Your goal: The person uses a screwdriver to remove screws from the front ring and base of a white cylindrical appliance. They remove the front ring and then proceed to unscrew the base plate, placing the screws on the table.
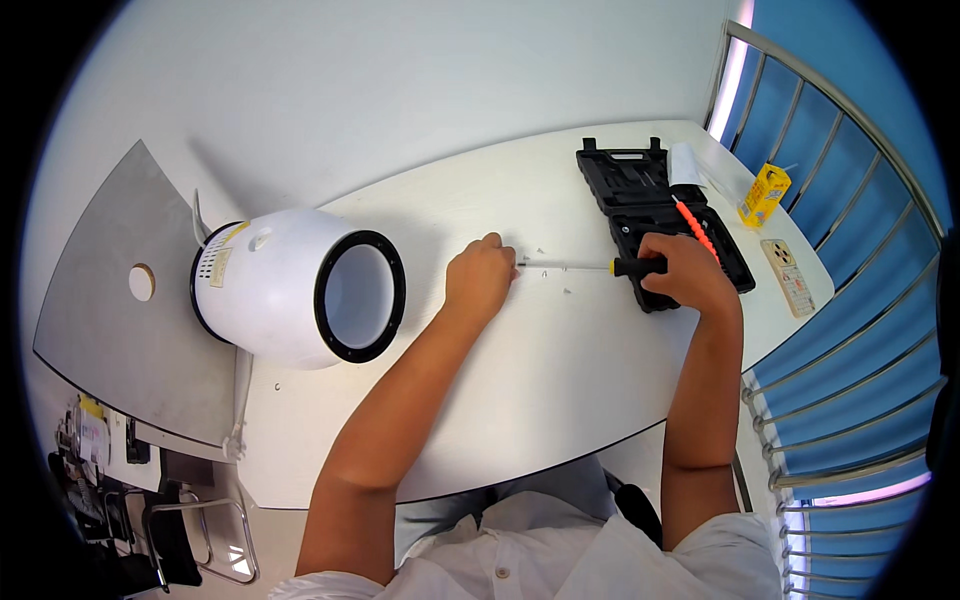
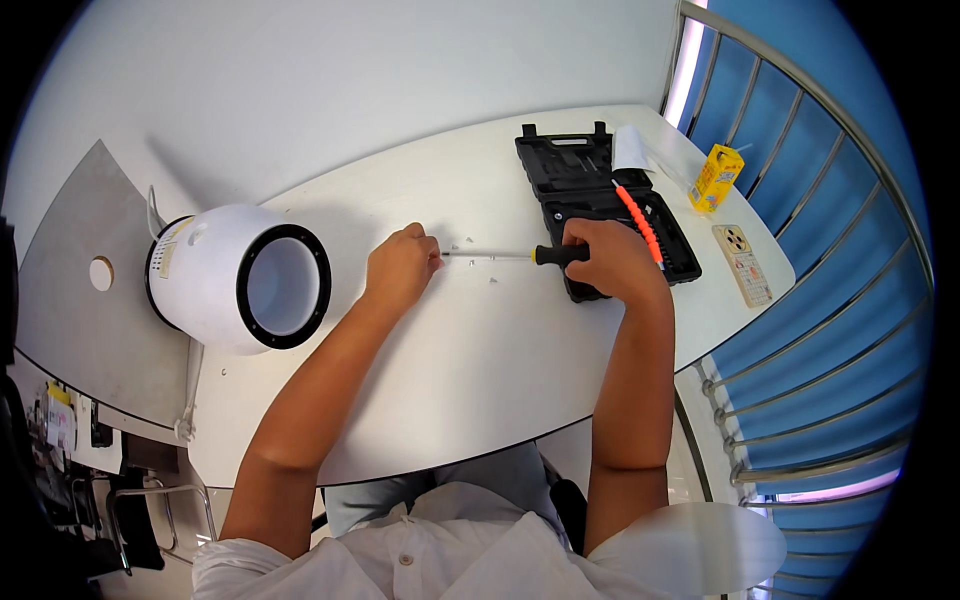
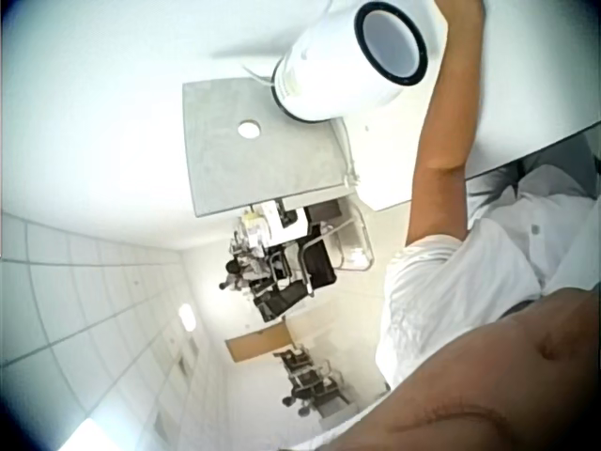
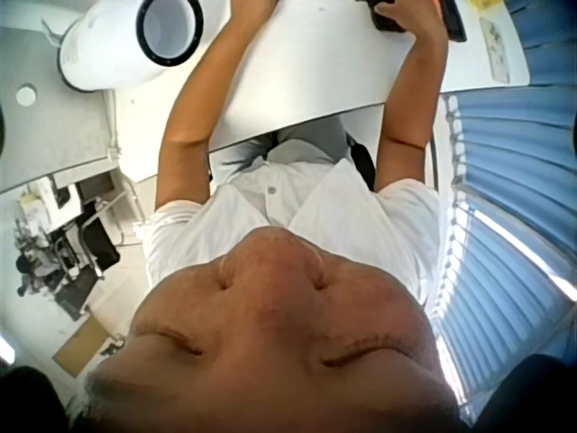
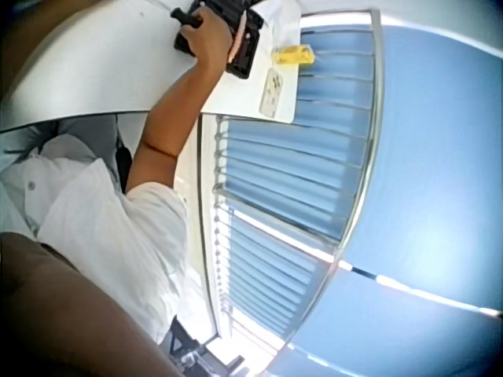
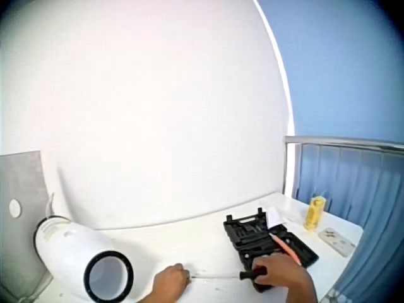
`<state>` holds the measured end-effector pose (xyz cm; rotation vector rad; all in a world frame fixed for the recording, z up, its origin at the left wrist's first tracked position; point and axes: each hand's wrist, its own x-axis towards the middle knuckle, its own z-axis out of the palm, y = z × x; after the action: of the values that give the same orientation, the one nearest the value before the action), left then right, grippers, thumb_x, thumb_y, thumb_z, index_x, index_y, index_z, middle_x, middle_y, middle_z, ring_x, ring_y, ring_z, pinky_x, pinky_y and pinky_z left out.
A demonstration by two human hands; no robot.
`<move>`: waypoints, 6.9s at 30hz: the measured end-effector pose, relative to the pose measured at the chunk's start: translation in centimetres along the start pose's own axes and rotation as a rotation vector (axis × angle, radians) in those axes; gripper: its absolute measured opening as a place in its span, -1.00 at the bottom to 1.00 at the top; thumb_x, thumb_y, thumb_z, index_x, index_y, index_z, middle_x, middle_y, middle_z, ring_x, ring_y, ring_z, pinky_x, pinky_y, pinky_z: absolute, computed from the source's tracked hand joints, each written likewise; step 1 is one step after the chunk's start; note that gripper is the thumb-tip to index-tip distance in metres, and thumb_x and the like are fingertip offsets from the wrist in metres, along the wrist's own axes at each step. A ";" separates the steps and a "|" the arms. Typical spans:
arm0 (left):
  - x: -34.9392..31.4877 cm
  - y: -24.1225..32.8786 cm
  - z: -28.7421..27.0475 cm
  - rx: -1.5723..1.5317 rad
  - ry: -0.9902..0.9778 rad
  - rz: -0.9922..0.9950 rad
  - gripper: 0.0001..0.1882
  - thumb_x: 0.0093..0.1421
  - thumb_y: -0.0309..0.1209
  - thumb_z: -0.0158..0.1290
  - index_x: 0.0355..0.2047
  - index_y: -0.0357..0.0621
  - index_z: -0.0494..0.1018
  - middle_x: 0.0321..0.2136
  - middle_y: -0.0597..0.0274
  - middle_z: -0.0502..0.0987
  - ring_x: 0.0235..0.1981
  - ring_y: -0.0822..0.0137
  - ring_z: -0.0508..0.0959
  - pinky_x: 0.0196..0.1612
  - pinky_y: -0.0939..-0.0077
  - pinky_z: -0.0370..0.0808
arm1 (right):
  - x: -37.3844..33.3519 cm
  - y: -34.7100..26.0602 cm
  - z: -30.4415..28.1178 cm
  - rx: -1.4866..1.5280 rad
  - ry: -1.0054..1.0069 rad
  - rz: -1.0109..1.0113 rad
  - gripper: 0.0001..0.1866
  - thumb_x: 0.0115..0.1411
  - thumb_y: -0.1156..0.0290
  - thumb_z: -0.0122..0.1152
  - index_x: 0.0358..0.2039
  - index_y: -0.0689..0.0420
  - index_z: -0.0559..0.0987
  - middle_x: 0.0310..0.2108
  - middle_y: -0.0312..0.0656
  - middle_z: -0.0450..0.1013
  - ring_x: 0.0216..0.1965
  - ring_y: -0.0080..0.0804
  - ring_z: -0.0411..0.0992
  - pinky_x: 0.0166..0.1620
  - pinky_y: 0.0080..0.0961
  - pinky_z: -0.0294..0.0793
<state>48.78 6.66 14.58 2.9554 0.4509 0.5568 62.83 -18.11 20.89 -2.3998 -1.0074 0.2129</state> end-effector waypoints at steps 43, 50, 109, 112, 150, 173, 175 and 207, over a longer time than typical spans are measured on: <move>-23.5 -3.0 -21.2 -0.473 -0.090 0.003 -0.71 0.09 -0.36 0.18 -0.20 -0.23 0.53 -0.29 0.11 0.58 -0.36 0.14 0.58 -0.33 0.43 0.47 | -0.2 -8.0 9.1 1.163 0.020 -0.436 -0.88 0.16 0.46 0.22 -0.46 0.14 0.46 -0.47 -0.25 0.42 -0.48 -0.52 0.42 -0.34 -0.56 0.43; -16.3 -16.9 -16.9 -0.008 0.962 -0.232 -0.62 0.28 -0.15 -0.03 -0.07 -0.14 0.53 0.09 0.05 0.42 0.15 0.02 0.32 0.21 0.22 0.18 | -3.8 -21.1 15.8 0.519 0.028 -0.724 -0.66 0.04 0.30 0.36 -0.19 0.16 0.55 -0.26 -0.19 0.44 -0.27 -0.20 0.48 -0.19 -0.39 0.47; -16.5 -17.0 -11.5 -0.108 0.902 -0.204 -0.36 0.34 0.04 -0.28 0.24 -0.16 0.24 0.31 -0.01 0.14 0.35 -0.06 0.03 0.34 0.05 -0.09 | 14.8 -7.8 11.4 -0.356 0.327 -0.197 -0.71 0.05 0.36 0.30 -0.17 0.05 0.59 -0.29 -0.13 0.54 -0.20 -0.14 0.51 -0.11 -0.29 0.49; -16.7 -17.5 -11.4 -0.174 0.925 -0.189 -0.37 0.34 0.01 -0.26 0.24 -0.17 0.23 0.31 -0.02 0.13 0.35 -0.04 0.03 0.34 0.08 -0.08 | 12.3 -11.3 10.4 -0.154 0.303 -0.208 -0.63 0.06 0.32 0.33 -0.10 0.09 0.55 -0.29 -0.12 0.54 -0.21 -0.13 0.51 -0.13 -0.31 0.48; -16.9 -18.6 -10.4 -0.132 0.749 -0.337 -0.26 0.29 0.25 -0.34 0.30 0.08 0.19 0.39 0.09 -0.07 0.41 -0.07 -0.17 0.30 -0.27 -0.36 | -0.6 -17.6 14.6 1.129 -0.216 -0.074 -0.55 0.13 0.49 0.18 0.07 0.24 0.41 -0.43 -0.29 0.38 -0.52 -0.60 0.36 -0.41 -0.62 0.41; -9.4 -28.6 -20.4 0.186 0.529 -0.164 -0.49 0.28 -0.07 -0.05 0.18 0.04 0.36 0.32 0.13 0.14 0.35 0.06 0.10 0.27 -0.27 -0.01 | -0.8 -16.2 14.9 1.334 -0.372 -0.204 -0.32 0.19 0.48 0.02 0.31 0.13 0.05 0.20 0.04 0.28 -0.20 -0.37 0.52 -0.23 -0.54 0.52; -9.5 -30.0 -20.6 0.004 0.398 -0.192 -0.51 0.31 -0.10 -0.08 0.19 0.03 0.35 0.30 0.12 0.19 0.33 0.12 0.15 0.28 -0.22 0.04 | -1.1 -16.4 15.0 1.354 -0.428 -0.170 -0.37 0.19 0.46 0.03 0.27 0.17 0.10 0.19 0.04 0.30 -0.13 -0.29 0.53 -0.22 -0.52 0.53; -8.4 -21.5 -25.4 0.493 0.538 0.179 -0.82 0.19 -0.35 0.07 -0.23 -0.07 0.56 0.09 0.20 0.43 0.06 0.13 0.41 0.11 0.23 0.33 | 2.2 -14.2 15.3 1.350 -0.266 -0.316 -0.24 0.21 0.37 0.07 0.36 0.18 -0.01 0.40 -0.11 -0.12 0.41 -0.10 -0.11 0.24 -0.16 0.20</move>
<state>26.15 25.69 32.00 3.2913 0.4124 1.4736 50.51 -2.01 15.39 -0.9938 -0.8758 0.7992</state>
